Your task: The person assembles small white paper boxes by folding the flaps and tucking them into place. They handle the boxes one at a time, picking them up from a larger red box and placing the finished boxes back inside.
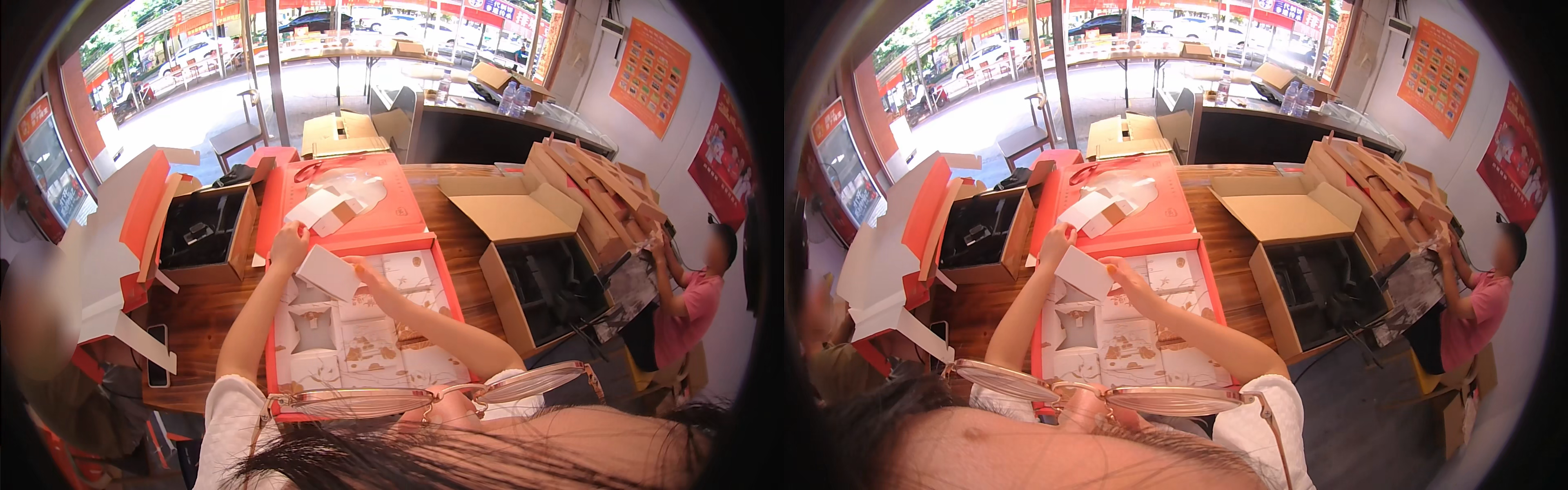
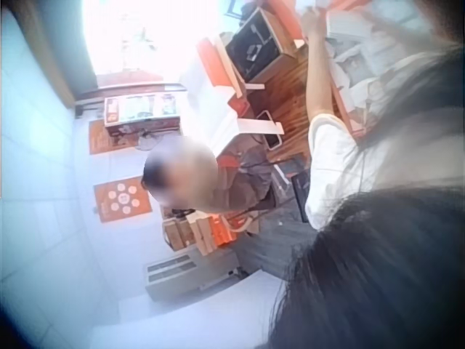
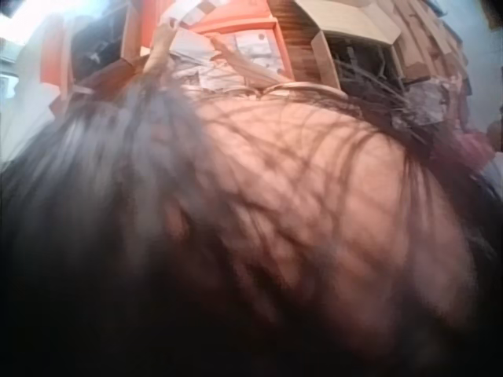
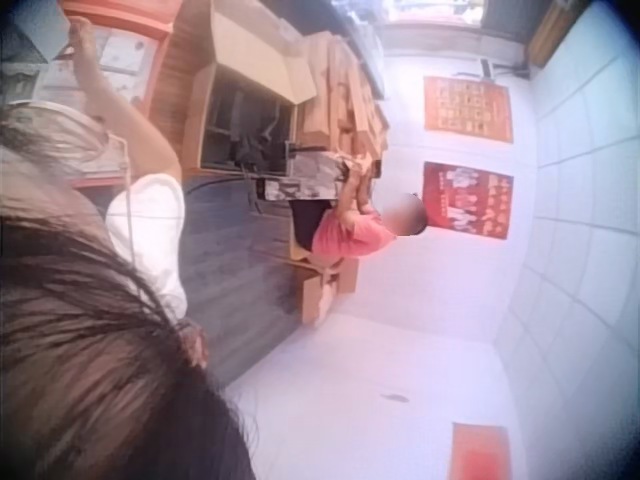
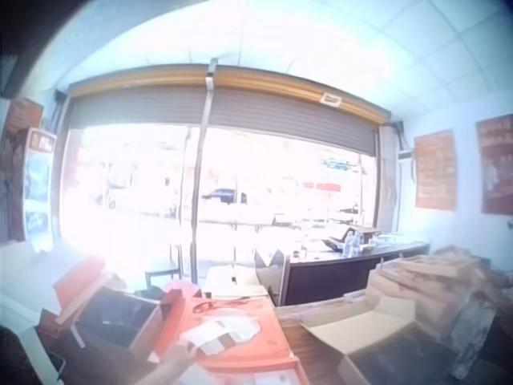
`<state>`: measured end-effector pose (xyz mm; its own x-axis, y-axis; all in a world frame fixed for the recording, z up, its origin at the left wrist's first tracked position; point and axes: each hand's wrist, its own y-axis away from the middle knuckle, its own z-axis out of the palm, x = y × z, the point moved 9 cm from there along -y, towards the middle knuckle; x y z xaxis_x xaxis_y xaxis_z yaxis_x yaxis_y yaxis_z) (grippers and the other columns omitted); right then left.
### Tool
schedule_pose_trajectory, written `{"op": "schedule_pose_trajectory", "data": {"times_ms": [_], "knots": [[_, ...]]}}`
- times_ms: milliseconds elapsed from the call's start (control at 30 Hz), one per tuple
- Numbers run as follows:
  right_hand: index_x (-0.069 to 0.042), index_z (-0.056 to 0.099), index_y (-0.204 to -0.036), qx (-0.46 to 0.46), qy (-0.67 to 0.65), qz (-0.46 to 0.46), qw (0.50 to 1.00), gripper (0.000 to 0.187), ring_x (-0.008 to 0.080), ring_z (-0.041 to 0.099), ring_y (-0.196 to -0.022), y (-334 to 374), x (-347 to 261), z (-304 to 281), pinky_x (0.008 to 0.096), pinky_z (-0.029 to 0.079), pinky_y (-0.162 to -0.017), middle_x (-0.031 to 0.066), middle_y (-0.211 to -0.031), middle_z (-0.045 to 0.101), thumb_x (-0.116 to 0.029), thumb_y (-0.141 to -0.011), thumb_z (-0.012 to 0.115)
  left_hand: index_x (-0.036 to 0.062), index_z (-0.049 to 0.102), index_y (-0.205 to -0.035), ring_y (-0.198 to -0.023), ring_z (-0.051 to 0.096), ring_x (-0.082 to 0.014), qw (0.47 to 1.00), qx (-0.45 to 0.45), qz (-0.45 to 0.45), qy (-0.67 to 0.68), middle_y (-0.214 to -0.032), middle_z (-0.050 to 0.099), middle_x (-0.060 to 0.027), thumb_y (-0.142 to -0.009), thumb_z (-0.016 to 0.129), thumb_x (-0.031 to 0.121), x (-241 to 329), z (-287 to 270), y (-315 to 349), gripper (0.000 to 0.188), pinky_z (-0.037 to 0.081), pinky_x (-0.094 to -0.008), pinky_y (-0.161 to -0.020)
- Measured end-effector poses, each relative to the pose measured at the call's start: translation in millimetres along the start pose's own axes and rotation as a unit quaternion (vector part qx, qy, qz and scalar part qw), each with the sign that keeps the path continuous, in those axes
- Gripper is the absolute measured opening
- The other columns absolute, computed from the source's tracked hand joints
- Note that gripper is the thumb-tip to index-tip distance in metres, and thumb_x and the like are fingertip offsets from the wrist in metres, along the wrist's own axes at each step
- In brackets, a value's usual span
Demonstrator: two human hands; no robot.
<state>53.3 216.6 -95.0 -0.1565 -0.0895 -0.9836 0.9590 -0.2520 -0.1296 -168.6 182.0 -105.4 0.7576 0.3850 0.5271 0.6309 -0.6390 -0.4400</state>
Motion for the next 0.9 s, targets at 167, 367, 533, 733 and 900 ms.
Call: {"op": "schedule_pose_trajectory", "data": {"times_ms": [167,367,533,733,900], "knots": [[-0.008,0.038,-0.136,-0.011,-0.04,0.049,0.998,0.081,0.0178,0.051,-0.114,-3,4,-8,0.0343,0.043,-0.092,0.0093,-0.124,0.053,-0.071,-0.086,0.035,-0.0008,0.063,-0.088,-0.084,0.061,-0.0355,1.0,0.007,0.009,-0.006,-0.091,0.063,-0.0215,-0.086,0.052,0.02,2,2,0,0.024,0.048,-0.0429,-0.076],[-0.009,0.039,-0.137,-0.028,-0.057,0.111,0.992,0.084,0.0184,0.056,-0.103,-9,23,-7,0.0346,0.048,-0.082,0.0092,-0.119,0.057,-0.074,-0.084,0.033,-0.0012,0.064,-0.08,-0.078,0.062,-0.0376,0.999,0.028,0.037,-0.018,-0.083,0.063,-0.0229,-0.083,0.052,0.02,-14,8,-4,0.025,0.049,-0.0441,-0.071],[-0.008,0.041,-0.135,-0.036,-0.066,0.11,0.991,0.086,0.0193,0.058,-0.095,-12,24,-15,0.0343,0.048,-0.08,0.0094,-0.113,0.06,-0.076,-0.083,0.03,-0.0015,0.064,-0.078,-0.077,0.062,-0.039,0.999,0.029,0.027,-0.03,-0.081,0.063,-0.0243,-0.082,0.051,0.022,-10,10,-4,0.027,0.049,-0.0457,-0.071],[-0.008,0.041,-0.135,-0.049,-0.073,0.106,0.99,0.09,0.02,0.06,-0.092,-11,18,-15,0.0346,0.049,-0.079,0.0096,-0.111,0.06,-0.079,-0.081,0.027,-0.0012,0.064,-0.08,-0.079,0.062,-0.04,0.999,0.037,0.026,-0.028,-0.082,0.063,-0.0248,-0.083,0.051,0.023,-19,13,-4,0.027,0.049,-0.0465,-0.072],[-0.01,0.038,-0.137,-0.068,-0.08,0.134,0.985,0.092,0.02,0.06,-0.093,-9,19,-10,0.035,0.049,-0.079,0.0091,-0.113,0.059,-0.081,-0.079,0.026,-0.0003,0.064,-0.081,-0.078,0.062,-0.0398,0.999,0.047,0.004,-0.02,-0.08,0.063,-0.0241,-0.084,0.051,0.024,-11,6,1,0.028,0.049,-0.0472,-0.071]]}}
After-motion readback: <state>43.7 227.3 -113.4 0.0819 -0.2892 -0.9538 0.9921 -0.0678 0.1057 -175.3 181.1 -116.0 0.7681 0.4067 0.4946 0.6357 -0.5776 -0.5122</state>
